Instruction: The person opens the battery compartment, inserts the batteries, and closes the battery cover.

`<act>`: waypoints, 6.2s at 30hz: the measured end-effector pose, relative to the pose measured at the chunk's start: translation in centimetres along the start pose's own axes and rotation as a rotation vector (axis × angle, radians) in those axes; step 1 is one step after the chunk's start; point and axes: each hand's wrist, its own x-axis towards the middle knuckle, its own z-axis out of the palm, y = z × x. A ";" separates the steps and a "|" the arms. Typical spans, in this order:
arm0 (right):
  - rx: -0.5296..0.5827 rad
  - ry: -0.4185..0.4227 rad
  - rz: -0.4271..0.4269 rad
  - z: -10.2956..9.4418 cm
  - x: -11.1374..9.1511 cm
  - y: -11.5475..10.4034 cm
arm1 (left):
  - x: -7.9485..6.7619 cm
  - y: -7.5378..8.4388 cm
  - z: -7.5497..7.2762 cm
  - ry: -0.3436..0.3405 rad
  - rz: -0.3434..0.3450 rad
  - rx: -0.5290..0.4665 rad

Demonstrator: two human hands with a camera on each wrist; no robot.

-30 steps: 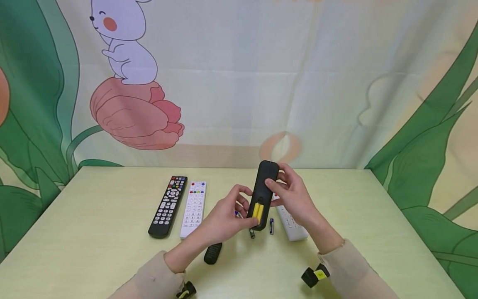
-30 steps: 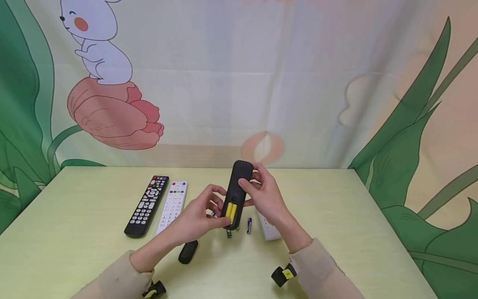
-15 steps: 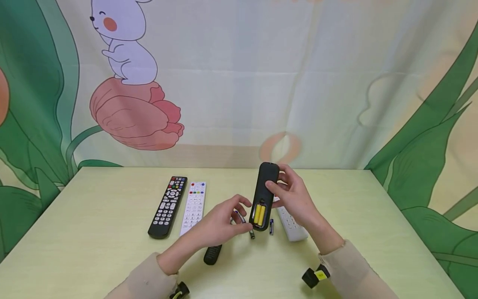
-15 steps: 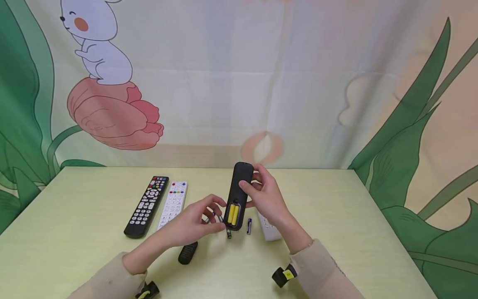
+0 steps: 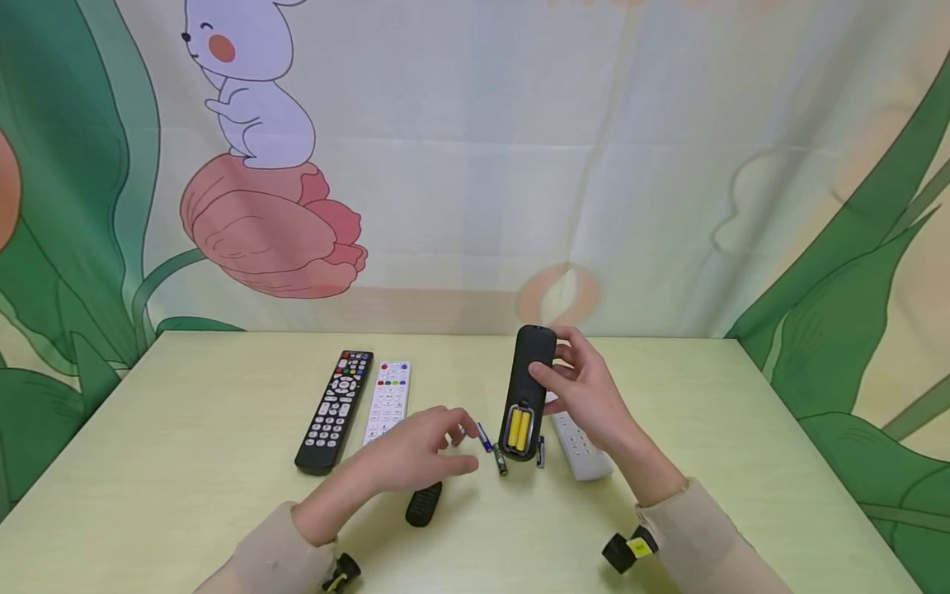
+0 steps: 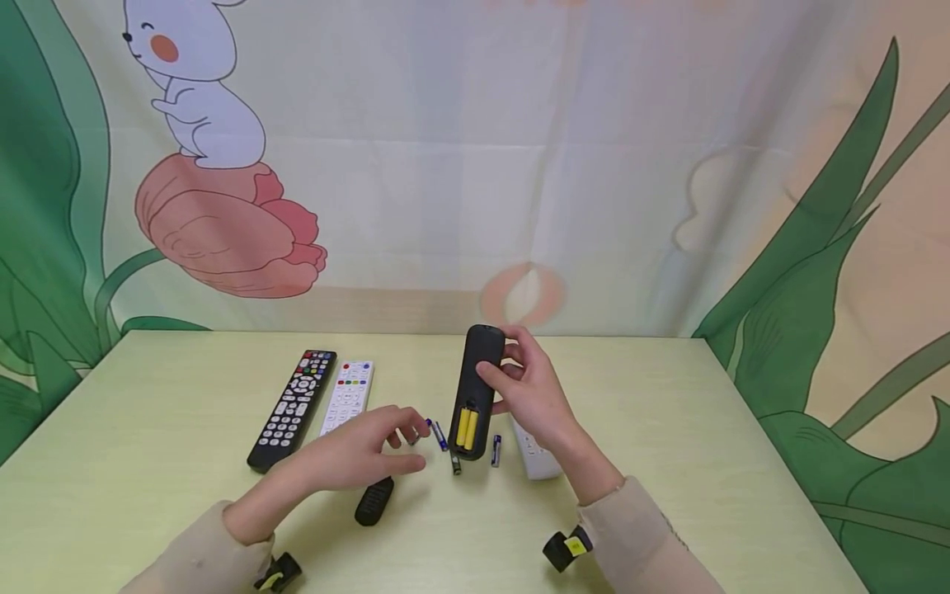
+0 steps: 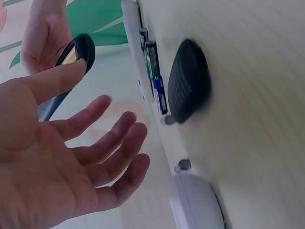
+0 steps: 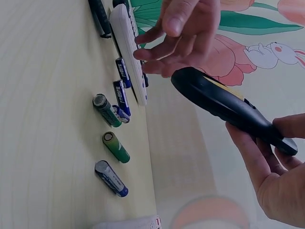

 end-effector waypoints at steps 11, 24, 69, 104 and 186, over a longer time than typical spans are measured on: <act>0.003 -0.005 0.018 -0.1 0.0 0.0 | -0.7 -0.6 -1.0 -0.129 -0.107 0.194; -0.008 -0.018 0.027 -0.2 -0.2 -0.1 | -0.6 -0.7 -0.6 -0.160 -0.128 0.289; -0.004 -0.030 0.018 -0.3 -0.3 0.1 | -0.1 -1.0 0.1 -0.159 0.024 0.138; -0.025 -0.042 0.030 -0.2 -0.4 -0.1 | 1.0 0.8 0.3 0.176 0.317 -0.122; -0.016 -0.076 -0.015 1.3 0.1 -0.1 | 2.0 2.3 2.1 0.387 0.313 -0.002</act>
